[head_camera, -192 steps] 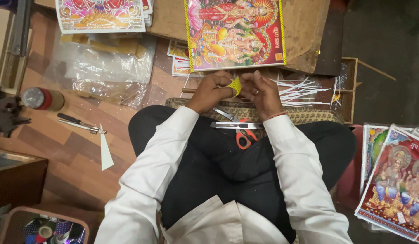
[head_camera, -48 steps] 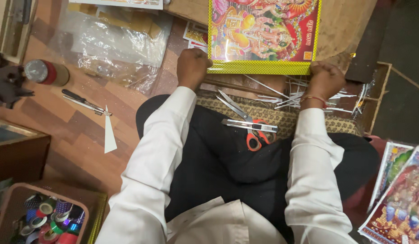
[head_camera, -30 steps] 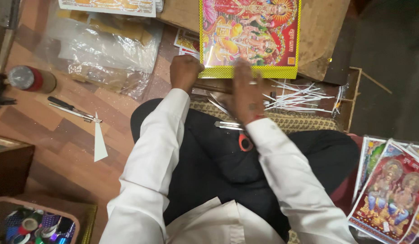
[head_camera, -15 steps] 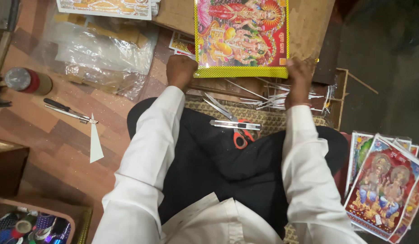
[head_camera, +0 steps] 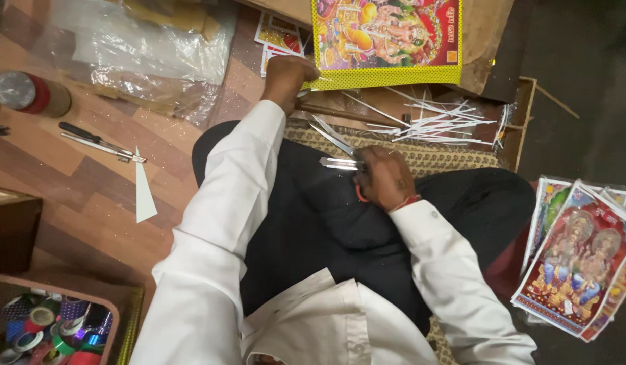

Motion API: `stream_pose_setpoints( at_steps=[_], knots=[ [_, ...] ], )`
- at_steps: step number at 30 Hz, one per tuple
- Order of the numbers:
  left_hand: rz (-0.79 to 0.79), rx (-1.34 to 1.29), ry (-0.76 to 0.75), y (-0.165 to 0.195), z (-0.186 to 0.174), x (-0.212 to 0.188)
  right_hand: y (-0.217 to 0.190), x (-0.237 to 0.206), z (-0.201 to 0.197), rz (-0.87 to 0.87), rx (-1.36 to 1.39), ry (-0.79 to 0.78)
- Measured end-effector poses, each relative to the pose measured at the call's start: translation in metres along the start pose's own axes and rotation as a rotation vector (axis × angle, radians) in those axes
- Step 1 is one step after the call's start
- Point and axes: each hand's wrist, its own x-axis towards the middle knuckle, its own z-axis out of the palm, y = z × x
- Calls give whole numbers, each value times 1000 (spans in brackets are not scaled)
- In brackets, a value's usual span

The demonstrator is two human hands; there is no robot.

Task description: The person trims the edges of a printed image using scissors, then applies a yellow decorative border strip along the edges of the print. The person handles the print, scissors, and border strip throughout the process.

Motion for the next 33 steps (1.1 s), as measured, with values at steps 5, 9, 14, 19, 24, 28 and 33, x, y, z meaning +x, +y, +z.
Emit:
stream_pose_setpoints(
  at_steps=[5, 9, 14, 19, 24, 28, 33],
  knots=[
    [-6, 67, 28, 4, 4, -6, -7, 3, 1, 51, -71, 4],
    [-28, 23, 27, 4, 5, -4, 13, 5, -6, 163, -198, -129],
    [-31, 17, 35, 1, 4, 0, 53, 2, -25, 240, -401, -332],
    [1, 42, 46, 0, 5, 1, 49, 7, -28, 437, -573, -304],
    [32, 32, -27, -8, 7, 7, -3, -10, -7, 314, -55, -189],
    [247, 164, -51, -18, 9, 15, -26, -23, 6, 367, -21, -85],
    [309, 206, -47, -21, 5, 15, -38, -25, 8, 429, -44, -109]
  ],
)
